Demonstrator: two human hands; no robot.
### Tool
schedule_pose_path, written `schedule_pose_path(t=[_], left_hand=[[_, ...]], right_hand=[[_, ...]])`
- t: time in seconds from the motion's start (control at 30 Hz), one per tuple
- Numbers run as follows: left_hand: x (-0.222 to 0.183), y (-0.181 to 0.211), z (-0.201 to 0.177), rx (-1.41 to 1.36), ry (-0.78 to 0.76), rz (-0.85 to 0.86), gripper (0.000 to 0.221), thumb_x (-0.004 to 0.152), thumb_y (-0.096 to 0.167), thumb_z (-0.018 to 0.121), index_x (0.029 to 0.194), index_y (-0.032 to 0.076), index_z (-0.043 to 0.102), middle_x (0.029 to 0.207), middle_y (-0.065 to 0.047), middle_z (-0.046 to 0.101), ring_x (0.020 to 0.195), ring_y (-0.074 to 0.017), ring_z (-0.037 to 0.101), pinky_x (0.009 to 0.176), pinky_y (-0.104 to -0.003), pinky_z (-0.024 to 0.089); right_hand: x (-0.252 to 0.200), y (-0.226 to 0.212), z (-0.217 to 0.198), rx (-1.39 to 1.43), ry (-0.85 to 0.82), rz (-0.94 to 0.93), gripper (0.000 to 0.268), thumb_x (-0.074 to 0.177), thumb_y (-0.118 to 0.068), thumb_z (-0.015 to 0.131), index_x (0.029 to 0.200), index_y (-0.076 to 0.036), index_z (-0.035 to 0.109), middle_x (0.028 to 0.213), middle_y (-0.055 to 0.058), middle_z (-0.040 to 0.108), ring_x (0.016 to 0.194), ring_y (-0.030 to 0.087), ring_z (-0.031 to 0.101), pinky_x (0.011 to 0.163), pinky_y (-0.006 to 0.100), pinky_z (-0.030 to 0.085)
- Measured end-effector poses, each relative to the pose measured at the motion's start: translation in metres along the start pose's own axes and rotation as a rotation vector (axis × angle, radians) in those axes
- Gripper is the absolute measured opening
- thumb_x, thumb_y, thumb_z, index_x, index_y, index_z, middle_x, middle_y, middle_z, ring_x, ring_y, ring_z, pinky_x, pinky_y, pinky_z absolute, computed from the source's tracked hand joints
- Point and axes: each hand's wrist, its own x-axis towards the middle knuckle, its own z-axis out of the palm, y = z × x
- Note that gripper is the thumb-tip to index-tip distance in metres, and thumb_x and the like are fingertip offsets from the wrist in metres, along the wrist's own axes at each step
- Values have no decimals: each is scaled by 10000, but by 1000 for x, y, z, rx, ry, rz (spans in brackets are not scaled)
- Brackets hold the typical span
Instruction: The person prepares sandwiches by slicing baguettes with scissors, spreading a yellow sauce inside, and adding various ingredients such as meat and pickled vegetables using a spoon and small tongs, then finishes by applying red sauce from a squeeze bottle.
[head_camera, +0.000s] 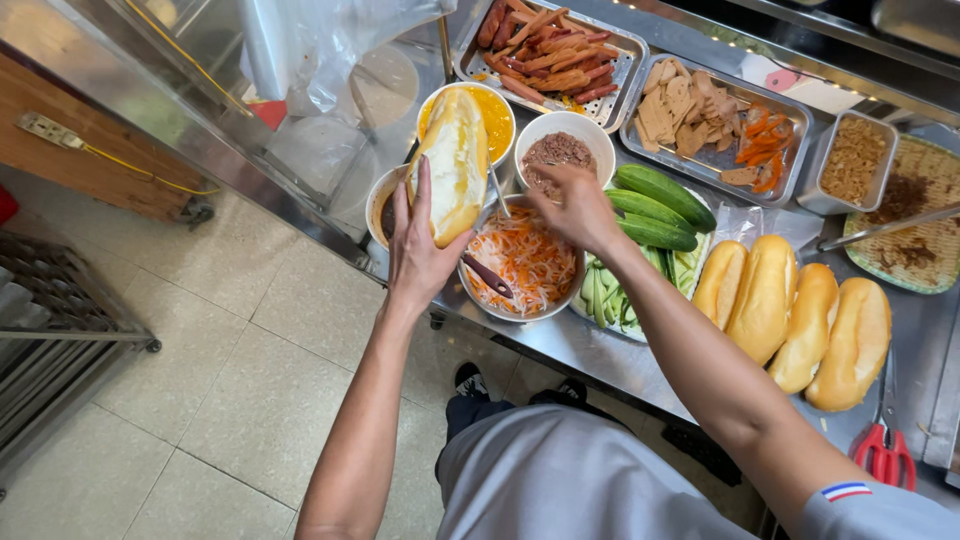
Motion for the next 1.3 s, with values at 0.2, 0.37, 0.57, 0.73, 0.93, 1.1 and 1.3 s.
schedule_pose_path(t=[0.2,0.37,0.57,0.73,0.93,1.1,1.3], left_hand=[[7,2,18,-101,-6,23,1106,831,104,849,1664,143,122,1593,-340,318,1456,-519,386,1187,-515,401],[13,11,32,-109,-25,23,1096,825,117,862,1659,141,150,1586,-329,320,1458,-495,396,1187,-494,406],[9,10,29,-136,-46,-18,1072,838,120,849,1656,139,157,1582,-333,315,1457,-481,398,1197,-489,402],[5,1,28,-85,-55,7,1017,878,77,790,1664,140,146,1591,-364,261,1478,-508,357,1213,-498,376],[3,-3,30,-133,-108,-73,1006,893,67,771,1668,145,134,1607,-368,196,1486,-511,316,1209,-502,355],[3,1,29,-120,-77,1,1061,853,59,812,1665,150,135,1609,-333,262,1496,-485,351,1225,-506,364],[9,7,31,-96,-89,-34,1129,812,104,861,1659,145,116,1569,-317,307,1440,-480,426,1190,-483,414]], right_hand=[[-28,24,-43,-64,-65,510,639,864,-281,750,1461,-177,545,1070,181,731,866,298,705,759,471,594],[-29,37,-17,179,323,97,251,974,-188,712,1179,-52,764,976,167,746,793,238,719,723,375,585],[-20,41,7,92,407,40,212,1057,-147,622,1152,-16,758,980,187,742,772,252,714,709,372,602],[-29,34,17,113,337,-31,222,1037,-128,609,1161,-6,746,985,203,755,763,258,727,698,379,606],[-35,36,24,108,314,29,231,1066,-151,594,1159,-4,746,993,205,758,755,254,732,679,382,612],[-44,31,27,215,350,32,261,1065,-171,566,1164,1,735,989,177,761,804,220,747,717,358,620],[-38,52,21,972,427,513,291,1041,-194,559,1135,12,741,896,92,766,734,119,661,663,251,527]])
